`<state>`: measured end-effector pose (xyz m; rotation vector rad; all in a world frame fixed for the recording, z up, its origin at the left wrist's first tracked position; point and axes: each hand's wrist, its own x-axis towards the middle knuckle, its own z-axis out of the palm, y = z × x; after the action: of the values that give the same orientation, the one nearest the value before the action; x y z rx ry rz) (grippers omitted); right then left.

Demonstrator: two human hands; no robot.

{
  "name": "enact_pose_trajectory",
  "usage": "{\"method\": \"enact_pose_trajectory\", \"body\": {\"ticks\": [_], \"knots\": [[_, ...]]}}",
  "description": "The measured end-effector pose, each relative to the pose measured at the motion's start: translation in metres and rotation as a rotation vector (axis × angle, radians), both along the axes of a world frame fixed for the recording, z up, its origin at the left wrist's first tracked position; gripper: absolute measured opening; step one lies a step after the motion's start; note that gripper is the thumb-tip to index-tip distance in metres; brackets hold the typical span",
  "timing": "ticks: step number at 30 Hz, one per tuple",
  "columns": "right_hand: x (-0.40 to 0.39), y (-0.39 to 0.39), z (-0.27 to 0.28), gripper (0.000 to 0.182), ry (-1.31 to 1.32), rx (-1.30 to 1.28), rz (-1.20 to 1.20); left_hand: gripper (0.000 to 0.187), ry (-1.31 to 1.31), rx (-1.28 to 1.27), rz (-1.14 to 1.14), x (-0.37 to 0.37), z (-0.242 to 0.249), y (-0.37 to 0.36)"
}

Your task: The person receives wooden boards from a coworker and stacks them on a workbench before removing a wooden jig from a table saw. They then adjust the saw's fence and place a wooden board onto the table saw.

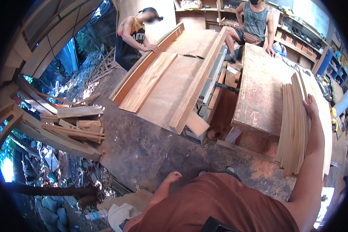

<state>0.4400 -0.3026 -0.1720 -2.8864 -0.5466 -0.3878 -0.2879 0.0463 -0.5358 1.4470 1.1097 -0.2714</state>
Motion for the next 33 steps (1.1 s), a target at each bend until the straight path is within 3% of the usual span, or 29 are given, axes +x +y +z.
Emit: {"method": "enact_pose_trajectory", "body": {"ticks": [7,9,11,13,17,19,21,22,24,25,27,31,33], "knots": [[-0.008,0.004,0.008,0.064,0.064,-0.068,-0.056,0.019,-0.09,0.03,0.004,0.018,0.023,0.001],[-0.007,0.004,0.008,0.064,0.057,-0.078,-0.058,0.02,-0.265,0.157,-0.083,0.044,0.045,0.005],[-0.004,0.003,0.006,0.064,0.057,-0.072,-0.052,0.022,-0.31,0.132,-0.152,0.088,0.117,0.005],[-0.004,0.003,0.005,0.064,0.054,-0.07,-0.048,0.024,-0.638,0.091,-0.197,0.129,0.213,-0.005],[0.0,0.001,0.003,0.065,0.055,-0.048,-0.038,0.032,-1.362,-0.03,-0.609,0.169,0.389,-0.027],[0.006,-0.002,-0.001,0.065,0.045,-0.046,-0.019,0.037,-1.678,-0.257,-0.819,0.179,0.453,-0.045],[0.01,-0.004,-0.002,0.065,0.056,-0.029,-0.011,0.039,-1.918,-0.348,-0.872,0.183,0.493,-0.067],[0.01,-0.004,-0.002,0.065,0.052,-0.034,-0.004,0.039,-1.924,-0.343,-0.864,0.184,0.501,-0.076],[0.005,-0.001,0.001,0.064,0.057,-0.019,-0.027,0.014,-2.092,-0.48,-0.82,0.186,0.509,-0.086],[0.006,0.0,0.0,0.064,0.053,-0.019,-0.022,0.014,-2.095,-0.472,-0.818,0.184,0.507,-0.083],[0.01,-0.003,-0.005,0.062,0.012,-0.016,-0.005,0.036,-2.078,-0.356,-0.89,0.18,0.498,-0.074],[0.02,-0.01,-0.01,0.063,0.029,-0.008,0.024,0.037,-2.101,-0.305,-0.693,0.176,0.496,-0.066],[0.022,-0.009,-0.011,0.064,0.037,0.032,0.03,0.038,-2.05,-0.158,-0.661,0.169,0.504,-0.056]]}}
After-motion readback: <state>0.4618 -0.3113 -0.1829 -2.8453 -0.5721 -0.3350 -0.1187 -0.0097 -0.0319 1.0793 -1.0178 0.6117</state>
